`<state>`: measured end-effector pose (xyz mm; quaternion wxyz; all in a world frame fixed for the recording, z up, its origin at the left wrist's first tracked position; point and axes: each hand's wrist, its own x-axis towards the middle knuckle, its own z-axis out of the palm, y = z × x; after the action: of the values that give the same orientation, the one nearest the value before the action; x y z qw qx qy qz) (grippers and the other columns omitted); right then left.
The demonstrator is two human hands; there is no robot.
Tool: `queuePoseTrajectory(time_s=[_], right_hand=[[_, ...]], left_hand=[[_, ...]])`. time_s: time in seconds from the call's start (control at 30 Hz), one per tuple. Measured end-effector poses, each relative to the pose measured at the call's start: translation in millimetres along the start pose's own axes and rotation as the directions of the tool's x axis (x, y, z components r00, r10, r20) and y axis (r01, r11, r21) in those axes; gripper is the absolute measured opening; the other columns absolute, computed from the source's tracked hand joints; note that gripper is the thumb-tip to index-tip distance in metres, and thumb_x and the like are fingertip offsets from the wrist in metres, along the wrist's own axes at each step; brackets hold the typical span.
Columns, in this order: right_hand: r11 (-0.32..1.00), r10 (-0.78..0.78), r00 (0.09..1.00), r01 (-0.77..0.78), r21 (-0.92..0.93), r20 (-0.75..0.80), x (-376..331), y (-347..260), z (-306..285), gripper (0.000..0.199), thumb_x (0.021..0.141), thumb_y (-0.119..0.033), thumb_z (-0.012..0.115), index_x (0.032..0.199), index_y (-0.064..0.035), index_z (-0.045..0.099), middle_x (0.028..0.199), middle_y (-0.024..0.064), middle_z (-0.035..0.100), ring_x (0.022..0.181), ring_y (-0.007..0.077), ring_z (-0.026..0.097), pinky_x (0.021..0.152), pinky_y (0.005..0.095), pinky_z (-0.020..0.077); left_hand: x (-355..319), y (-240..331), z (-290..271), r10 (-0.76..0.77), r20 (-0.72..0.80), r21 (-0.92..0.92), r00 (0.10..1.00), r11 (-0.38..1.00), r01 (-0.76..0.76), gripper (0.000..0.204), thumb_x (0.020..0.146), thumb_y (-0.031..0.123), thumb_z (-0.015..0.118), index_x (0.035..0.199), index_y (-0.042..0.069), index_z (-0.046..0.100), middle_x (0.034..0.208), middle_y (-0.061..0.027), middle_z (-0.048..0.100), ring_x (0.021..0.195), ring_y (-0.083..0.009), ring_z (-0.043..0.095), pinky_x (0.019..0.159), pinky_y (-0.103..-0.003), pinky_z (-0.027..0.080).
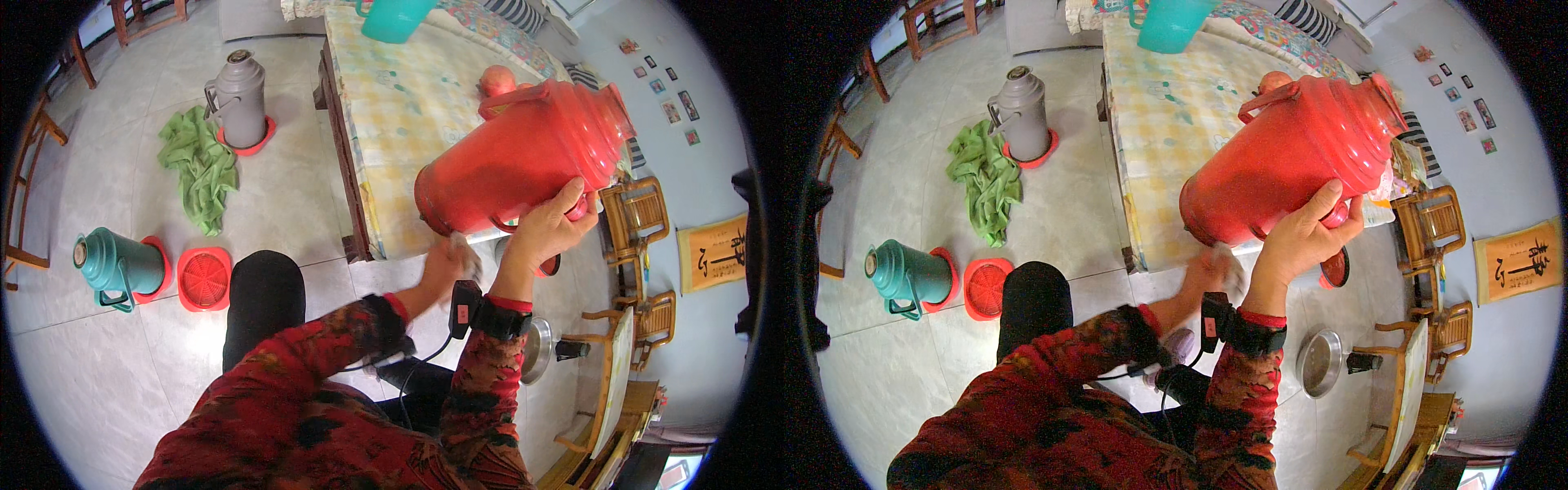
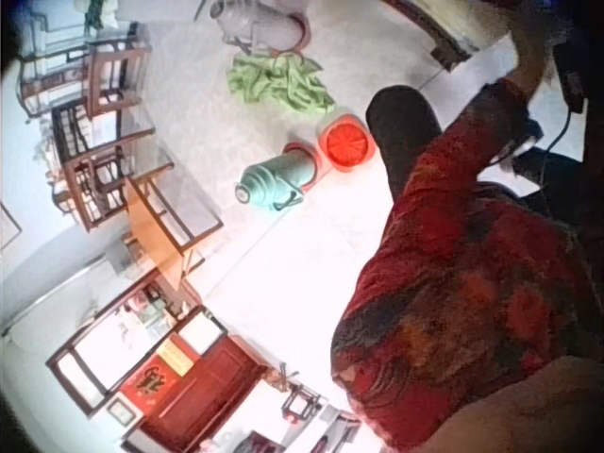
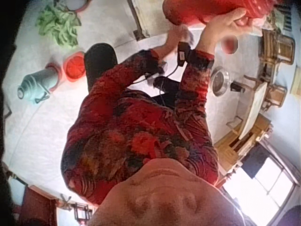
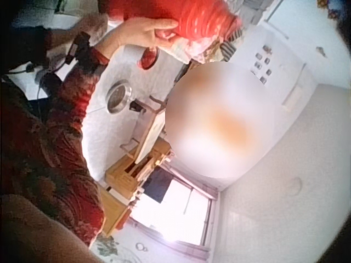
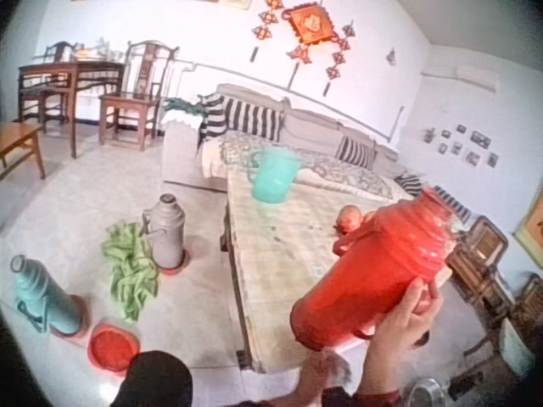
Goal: The person washes a cloth in a metal basin, wrings it out, and then uses it to wipe a red thermos placed on a table. The person rotates the thermos to clean different sides and finishes by wiping the top.
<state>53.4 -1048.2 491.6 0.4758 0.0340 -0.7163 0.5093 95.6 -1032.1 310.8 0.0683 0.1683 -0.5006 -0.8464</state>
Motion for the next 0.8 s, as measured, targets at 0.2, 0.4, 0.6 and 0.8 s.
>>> queuePoseTrajectory(time_s=[0.2,0.4,0.6,0.8], right_hand=[[0.994,0.003,0.997,-0.011,0.108,0.075,3,1,-5,0.054,0.093,-0.033,0.06,0.125,0.0063,0.043,0.113,0.0188,0.056,0.096,0.022,0.055,0.083,0.0332,0.0461],[0.999,-0.018,0.999,0.017,0.037,0.04,2,1,-5,0.056,0.092,-0.035,0.06,0.125,0.0077,0.043,0.116,0.0216,0.054,0.101,0.025,0.055,0.088,0.0338,0.0442],[0.999,-0.039,0.999,0.039,0.005,0.022,2,-3,-6,0.057,0.092,-0.036,0.059,0.125,0.0083,0.043,0.115,0.0214,0.055,0.1,0.0256,0.055,0.088,0.0338,0.0439],[0.991,-0.006,0.999,0.002,0.131,0.032,1,7,-4,0.051,0.093,-0.03,0.059,0.125,0.0066,0.044,0.111,0.0174,0.057,0.096,0.0213,0.054,0.085,0.032,0.0444]], left_hand=[[-10,-2,8,-0.143,0.414,-0.199,0.899,0.949,0.243,0.016,0.093,0.018,0.052,0.093,0.003,0.057,0.075,-0.0019,0.058,0.064,-0.0102,0.054,0.055,-0.026,0.046],[2,66,-97,-0.332,0.611,-0.429,0.719,0.624,0.653,0.029,0.088,0.021,0.05,0.11,0.004,0.057,0.089,-0.0099,0.064,0.073,-0.023,0.062,0.067,-0.035,0.052],[6,99,-138,-0.22,0.691,-0.46,0.688,0.6,0.654,0.04,0.086,0.03,0.045,0.111,0.0,0.056,0.084,-0.0143,0.062,0.068,-0.0262,0.059,0.064,-0.038,0.051],[24,106,-143,-0.181,0.429,-0.285,0.885,0.903,0.323,0.026,0.085,0.017,0.054,0.107,0.002,0.055,0.084,-0.0109,0.062,0.071,-0.0196,0.061,0.06,-0.033,0.052]])
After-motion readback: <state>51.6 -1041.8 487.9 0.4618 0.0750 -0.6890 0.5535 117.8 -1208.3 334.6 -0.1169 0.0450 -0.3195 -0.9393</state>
